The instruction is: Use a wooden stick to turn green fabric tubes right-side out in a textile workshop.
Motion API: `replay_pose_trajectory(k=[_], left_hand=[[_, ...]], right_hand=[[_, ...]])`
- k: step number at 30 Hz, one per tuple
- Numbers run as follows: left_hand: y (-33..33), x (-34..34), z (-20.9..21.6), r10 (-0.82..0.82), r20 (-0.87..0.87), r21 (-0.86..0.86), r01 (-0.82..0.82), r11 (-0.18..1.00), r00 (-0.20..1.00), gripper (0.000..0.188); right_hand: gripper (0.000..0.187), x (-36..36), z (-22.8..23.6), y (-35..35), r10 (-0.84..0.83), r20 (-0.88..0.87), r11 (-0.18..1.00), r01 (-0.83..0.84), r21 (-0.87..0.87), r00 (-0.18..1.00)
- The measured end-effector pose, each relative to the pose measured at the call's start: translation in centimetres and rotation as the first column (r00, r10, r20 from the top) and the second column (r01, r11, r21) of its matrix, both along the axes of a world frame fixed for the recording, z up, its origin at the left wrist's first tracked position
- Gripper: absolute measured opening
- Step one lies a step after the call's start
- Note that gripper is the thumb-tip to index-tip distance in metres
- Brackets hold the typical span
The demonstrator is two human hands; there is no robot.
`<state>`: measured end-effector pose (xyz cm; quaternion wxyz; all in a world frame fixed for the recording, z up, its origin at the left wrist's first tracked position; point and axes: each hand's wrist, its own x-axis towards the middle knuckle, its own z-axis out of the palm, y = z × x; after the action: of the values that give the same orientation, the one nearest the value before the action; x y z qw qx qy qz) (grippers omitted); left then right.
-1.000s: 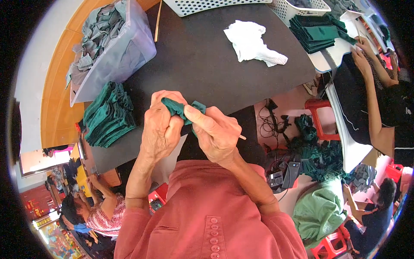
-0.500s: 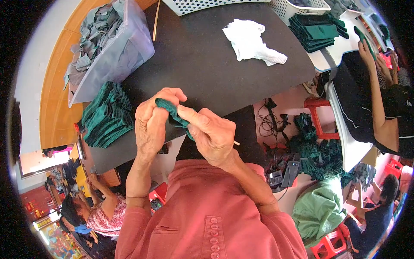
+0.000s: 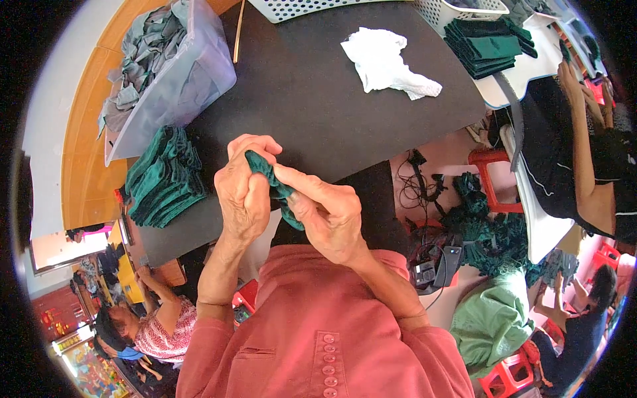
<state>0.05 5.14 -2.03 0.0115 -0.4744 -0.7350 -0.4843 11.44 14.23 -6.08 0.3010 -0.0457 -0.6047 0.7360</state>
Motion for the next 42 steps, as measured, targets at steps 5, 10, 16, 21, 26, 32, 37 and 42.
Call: replay_pose_trajectory(k=[5,10,16,21,26,32,37,42], left_hand=[[-0.2,0.0,0.3,-0.023,-0.093,-0.085,0.015,0.996,0.995,0.013],[0.5,0.4,0.2,-0.046,-0.074,-0.027,0.044,0.999,0.996,0.003],[0.3,0.1,0.8,-0.101,-0.121,-0.105,0.089,0.991,0.987,0.003],[0.3,-0.1,1.1,-0.135,-0.148,-0.182,0.107,0.977,0.98,0.006],[0.6,0.4,0.7,-0.13,-0.114,-0.122,0.116,0.986,0.985,0.007],[0.7,0.1,1.6,-0.191,-0.202,-0.201,0.151,0.968,0.96,0.004],[0.8,-0.1,0.8,-0.175,-0.192,-0.193,0.138,0.972,0.966,0.002],[0.7,0.8,0.5,-0.163,-0.203,-0.119,0.141,0.983,0.965,0.002]], right_hand=[[0.031,0.1,0.4,0.0,0.048,0.024,0.986,-0.043,-0.161,0.999],[0.035,-1.0,-0.7,0.1,-0.416,-0.302,0.695,0.514,0.502,0.858],[0.031,0.3,-0.6,0.5,0.01,0.014,0.994,-0.009,-0.107,1.0],[0.028,0.0,-0.4,0.0,0.156,-0.075,0.831,-0.172,-0.53,0.985],[0.032,-0.2,-0.2,1.1,-0.331,-0.149,0.842,0.363,0.399,0.932],[0.025,0.7,-0.7,1.1,0.214,-0.204,0.783,-0.293,-0.549,0.955],[0.031,0.3,-0.4,-0.4,-0.276,-0.005,0.948,0.273,0.164,0.961],[0.026,0.8,0.0,0.3,-0.37,-0.148,0.81,0.397,0.433,0.917]])
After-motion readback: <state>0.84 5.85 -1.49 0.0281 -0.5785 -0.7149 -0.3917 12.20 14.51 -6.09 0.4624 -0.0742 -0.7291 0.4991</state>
